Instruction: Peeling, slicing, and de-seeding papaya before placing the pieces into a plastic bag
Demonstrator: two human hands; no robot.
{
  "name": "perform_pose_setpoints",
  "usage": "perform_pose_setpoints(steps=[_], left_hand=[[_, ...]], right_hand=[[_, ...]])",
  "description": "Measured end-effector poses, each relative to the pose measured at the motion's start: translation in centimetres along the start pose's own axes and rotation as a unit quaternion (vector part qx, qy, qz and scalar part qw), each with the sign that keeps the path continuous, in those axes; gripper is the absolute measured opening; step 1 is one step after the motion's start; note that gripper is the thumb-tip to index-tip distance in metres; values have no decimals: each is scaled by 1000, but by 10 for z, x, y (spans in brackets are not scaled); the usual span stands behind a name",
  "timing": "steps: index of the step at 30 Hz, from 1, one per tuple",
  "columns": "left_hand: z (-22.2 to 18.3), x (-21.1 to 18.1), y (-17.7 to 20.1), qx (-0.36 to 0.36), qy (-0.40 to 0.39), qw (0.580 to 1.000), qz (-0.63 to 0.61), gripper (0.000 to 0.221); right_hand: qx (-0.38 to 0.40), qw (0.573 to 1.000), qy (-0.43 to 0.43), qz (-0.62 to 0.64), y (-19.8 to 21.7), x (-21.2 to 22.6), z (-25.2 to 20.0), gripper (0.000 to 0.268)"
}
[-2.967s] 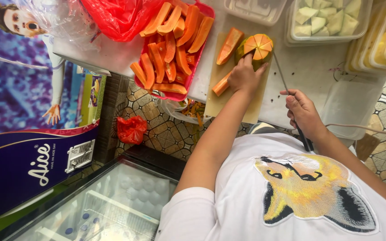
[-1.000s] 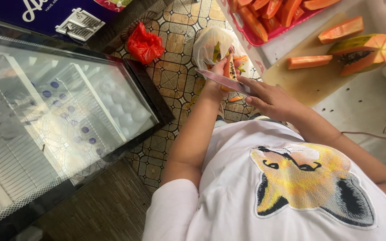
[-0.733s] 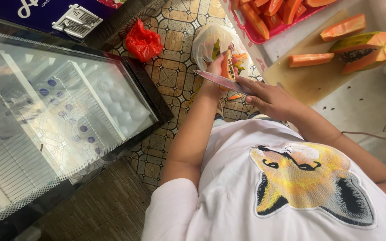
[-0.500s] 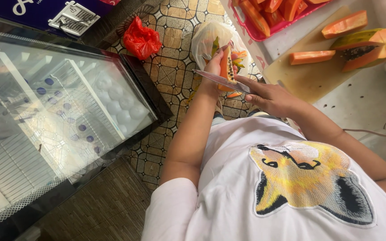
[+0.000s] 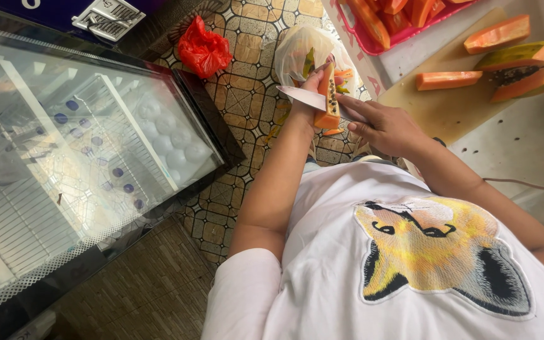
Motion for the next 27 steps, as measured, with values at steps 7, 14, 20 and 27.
perform_pose_setpoints(steps=[7,14,20,27], left_hand=[[-38,5,-22,15,48,999,9,20],[-68,-7,-42,54,51,997,29,29],[-93,-30,-54,-23,74,980,182,34],[-101,-59,-58,-83,93,942,313,33]], right_hand=[[-3,1000,-18,17,-2,-18,14,64],[-23,999,-38,-2,-3,-38,34,67],[-46,992,-43,109,8,-32,42,56],[-6,992,-123,-7,11,-42,67,67]])
Point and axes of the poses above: each hand's wrist, its own z-axis towards the middle knuckle, its own y-axis out of the back of the hand, x = y × z, the point moved 10 cm from there along z, towards the middle knuckle, and after that the axes turned 5 degrees about -z, right-handed, at the moved point
